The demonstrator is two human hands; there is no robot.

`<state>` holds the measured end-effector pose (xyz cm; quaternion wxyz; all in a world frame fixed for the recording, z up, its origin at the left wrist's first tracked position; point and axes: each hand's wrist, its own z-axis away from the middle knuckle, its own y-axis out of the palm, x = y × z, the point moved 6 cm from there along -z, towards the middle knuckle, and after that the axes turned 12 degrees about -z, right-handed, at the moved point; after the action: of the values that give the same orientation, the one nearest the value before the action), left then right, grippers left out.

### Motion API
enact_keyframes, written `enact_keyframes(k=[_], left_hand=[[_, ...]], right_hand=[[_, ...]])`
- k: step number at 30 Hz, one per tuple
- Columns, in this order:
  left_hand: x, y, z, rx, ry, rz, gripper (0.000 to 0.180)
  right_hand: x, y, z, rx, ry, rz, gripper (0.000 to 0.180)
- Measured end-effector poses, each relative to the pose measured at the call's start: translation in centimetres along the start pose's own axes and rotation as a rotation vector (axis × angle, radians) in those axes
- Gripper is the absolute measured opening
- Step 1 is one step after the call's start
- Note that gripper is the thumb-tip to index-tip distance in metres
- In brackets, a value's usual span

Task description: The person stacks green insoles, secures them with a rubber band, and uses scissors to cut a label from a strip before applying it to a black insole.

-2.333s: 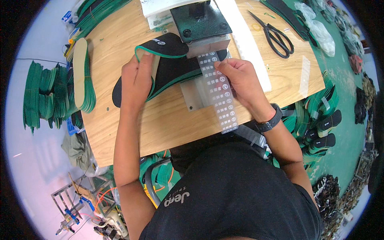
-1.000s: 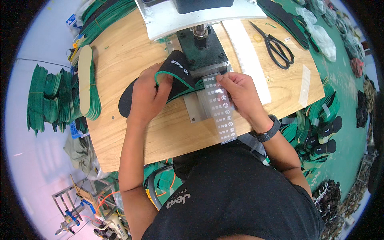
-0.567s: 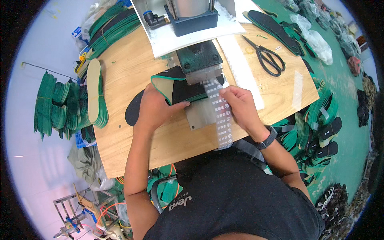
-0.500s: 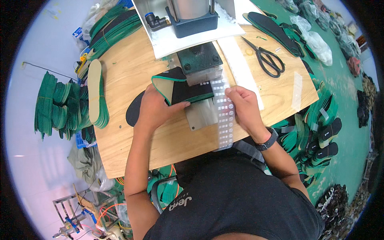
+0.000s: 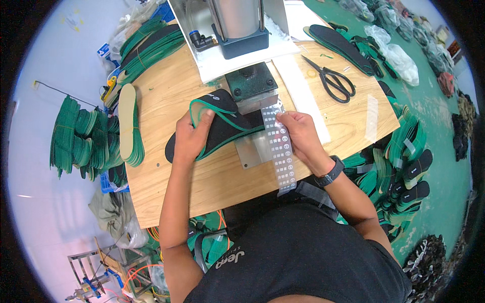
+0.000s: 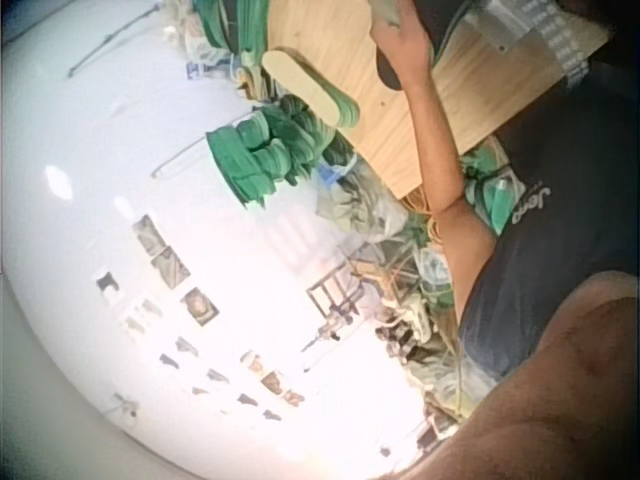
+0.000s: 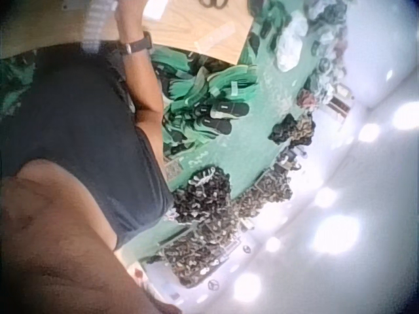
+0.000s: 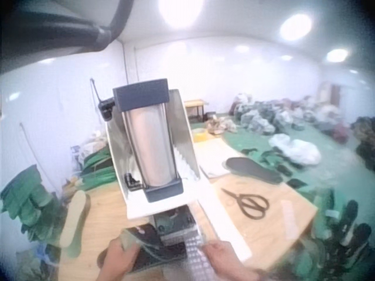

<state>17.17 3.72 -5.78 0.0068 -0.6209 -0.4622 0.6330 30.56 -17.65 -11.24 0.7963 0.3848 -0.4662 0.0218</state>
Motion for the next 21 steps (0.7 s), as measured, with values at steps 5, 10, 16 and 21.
enact_keyframes(k=[5,10,16,21], left_hand=[[0.2,-0.4,0.1,-0.115,-0.110,0.102,0.037],[0.0,0.2,0.1,-0.017,-0.079,-0.036,0.041],[-0.5,0.5,0.3,0.004,-0.018,-0.054,0.041],[-0.6,0.5,0.3,0.001,0.027,-0.045,0.040]], right_hand=[[-0.4,0.0,-0.4,0.033,0.005,0.064,0.025],[-0.4,-0.2,-0.7,0.034,0.026,0.202,0.027],[-0.6,0.0,-0.6,0.065,-0.006,0.271,0.029],[-0.6,0.0,-0.7,0.062,-0.014,0.300,0.030]])
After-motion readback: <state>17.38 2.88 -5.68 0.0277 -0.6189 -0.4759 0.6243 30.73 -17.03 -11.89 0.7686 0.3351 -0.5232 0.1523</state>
